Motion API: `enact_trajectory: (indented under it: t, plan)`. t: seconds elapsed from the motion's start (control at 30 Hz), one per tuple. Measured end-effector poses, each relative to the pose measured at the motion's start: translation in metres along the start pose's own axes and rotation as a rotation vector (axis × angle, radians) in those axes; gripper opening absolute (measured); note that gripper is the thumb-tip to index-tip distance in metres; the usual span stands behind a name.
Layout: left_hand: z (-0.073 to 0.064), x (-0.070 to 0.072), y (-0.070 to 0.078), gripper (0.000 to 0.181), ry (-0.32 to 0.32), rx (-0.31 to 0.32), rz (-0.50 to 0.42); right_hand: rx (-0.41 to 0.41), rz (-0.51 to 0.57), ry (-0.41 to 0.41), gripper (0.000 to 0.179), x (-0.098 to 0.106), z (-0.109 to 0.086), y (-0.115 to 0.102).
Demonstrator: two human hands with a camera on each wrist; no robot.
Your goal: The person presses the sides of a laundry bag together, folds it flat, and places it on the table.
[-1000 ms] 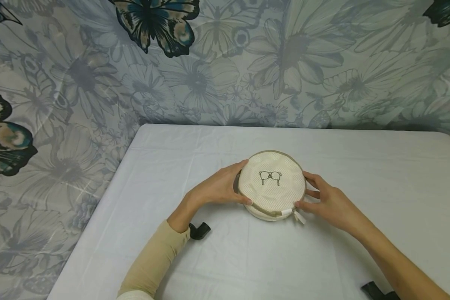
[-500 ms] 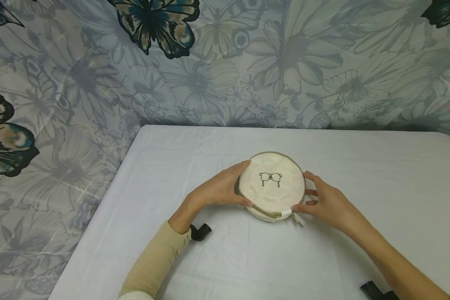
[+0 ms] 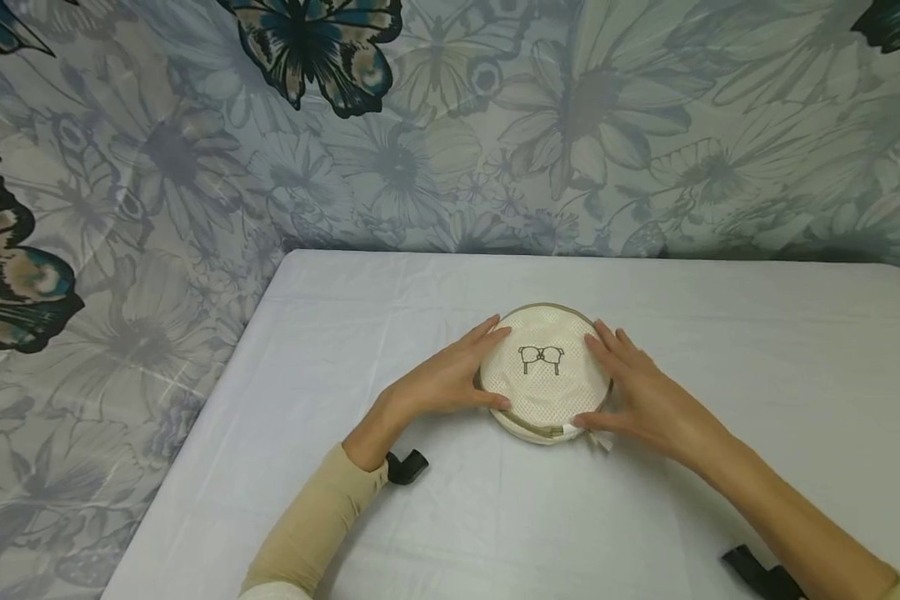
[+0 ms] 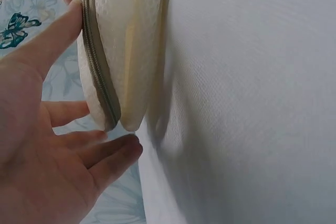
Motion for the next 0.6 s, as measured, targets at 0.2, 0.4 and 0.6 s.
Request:
enact_trajectory:
  t: [0.2,0.4,0.6]
  plan:
    - [-0.001,-0.002,0.004,0.105,0.017,-0.038,0.040,0.038,-0.066,0.010,0.110,-0.002,0.005,-0.005]
    - [0.001,-0.004,0.008,0.104,0.016,-0.053,0.108,0.072,-0.132,0.026,0.111,-0.005,0.008,-0.010]
    - [0.002,-0.007,0.012,0.105,0.009,-0.067,0.138,0.102,-0.194,0.028,0.112,-0.009,0.012,-0.016]
Point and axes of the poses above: each hand's wrist, its own z-axis towards the middle knuckle, its own x-axis out of the back of the hand, y = z × x, the point moved 6 cm from there along z, towards the middle knuckle, and after that the axes turned 5 degrees about -y, right-handed, at the moved point
